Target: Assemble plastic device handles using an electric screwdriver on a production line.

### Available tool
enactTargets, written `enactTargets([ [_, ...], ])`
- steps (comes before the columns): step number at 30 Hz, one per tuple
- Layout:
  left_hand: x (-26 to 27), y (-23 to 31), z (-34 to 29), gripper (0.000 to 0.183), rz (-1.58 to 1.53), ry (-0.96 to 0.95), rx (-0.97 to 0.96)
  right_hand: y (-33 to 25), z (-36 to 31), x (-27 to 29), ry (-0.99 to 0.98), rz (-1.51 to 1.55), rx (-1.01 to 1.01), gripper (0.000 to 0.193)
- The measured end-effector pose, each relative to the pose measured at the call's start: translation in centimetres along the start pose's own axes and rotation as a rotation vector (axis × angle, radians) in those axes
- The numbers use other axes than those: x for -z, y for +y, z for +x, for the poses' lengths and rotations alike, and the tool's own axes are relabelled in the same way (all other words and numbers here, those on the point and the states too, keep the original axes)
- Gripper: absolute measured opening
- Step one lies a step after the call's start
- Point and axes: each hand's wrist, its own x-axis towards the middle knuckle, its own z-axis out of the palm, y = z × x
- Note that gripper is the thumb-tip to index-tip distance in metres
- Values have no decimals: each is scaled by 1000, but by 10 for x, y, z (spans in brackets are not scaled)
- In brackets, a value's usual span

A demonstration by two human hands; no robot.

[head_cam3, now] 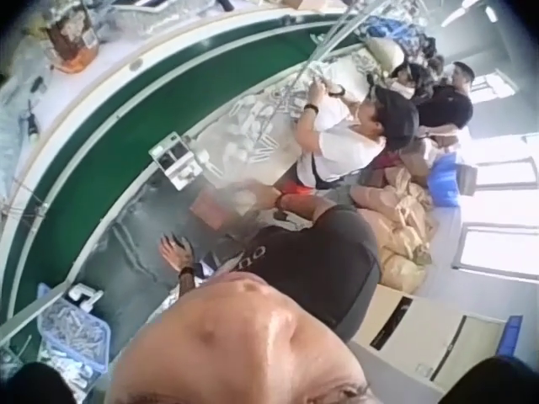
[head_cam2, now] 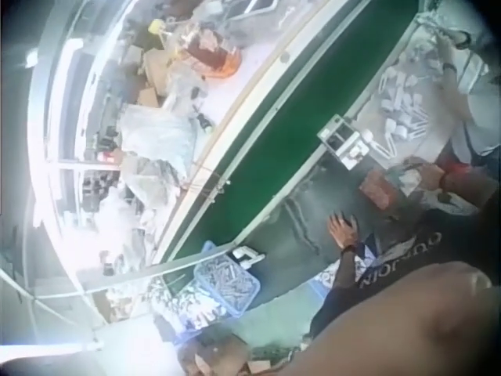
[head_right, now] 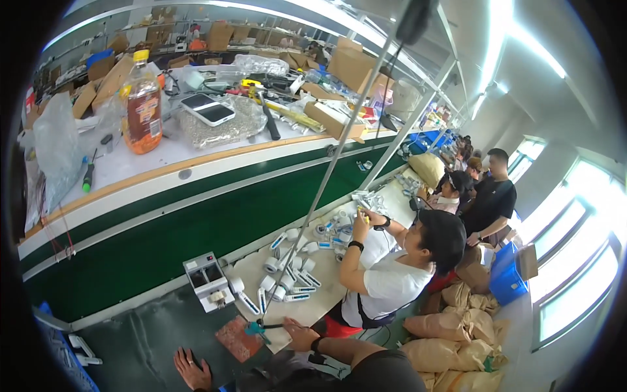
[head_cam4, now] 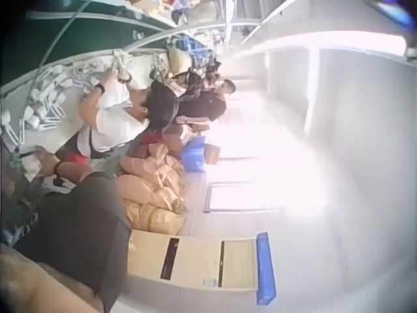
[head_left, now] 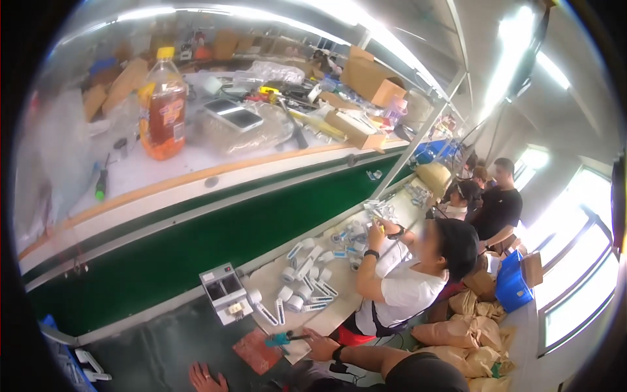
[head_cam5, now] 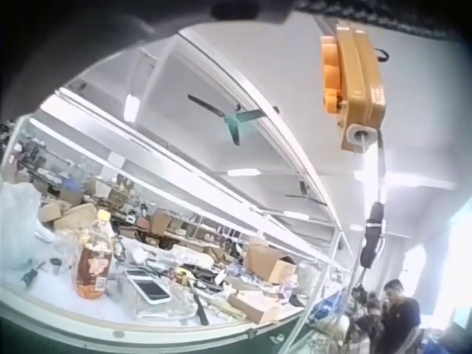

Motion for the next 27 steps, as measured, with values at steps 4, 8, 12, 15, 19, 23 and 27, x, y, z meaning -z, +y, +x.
enactTargets([
  [4,-5,-5,-4,63,-64,31,-12,-7,7,14,-231,20,-63,82],
  [8,-8,-5,6,57,-56,68,-13,17,9,-2,-117,-23,95,73],
  [12,-21,-4,-4,60,-137,55,74,21,15,18,-262,-95,181,82],
  [15,-33,12,-31,62,-159,3,244,32,34,21,-363,-47,168,81],
  [19,-6,39,-70,63,-141,32,365,57,40,23,-368,-111,330,71],
  [23,-31,102,-171,52,-330,-23,681,35,40,57,-393,-138,433,67],
  [27,-47,212,-285,79,-528,-31,1153,58,44,52,-524,-199,588,69],
])
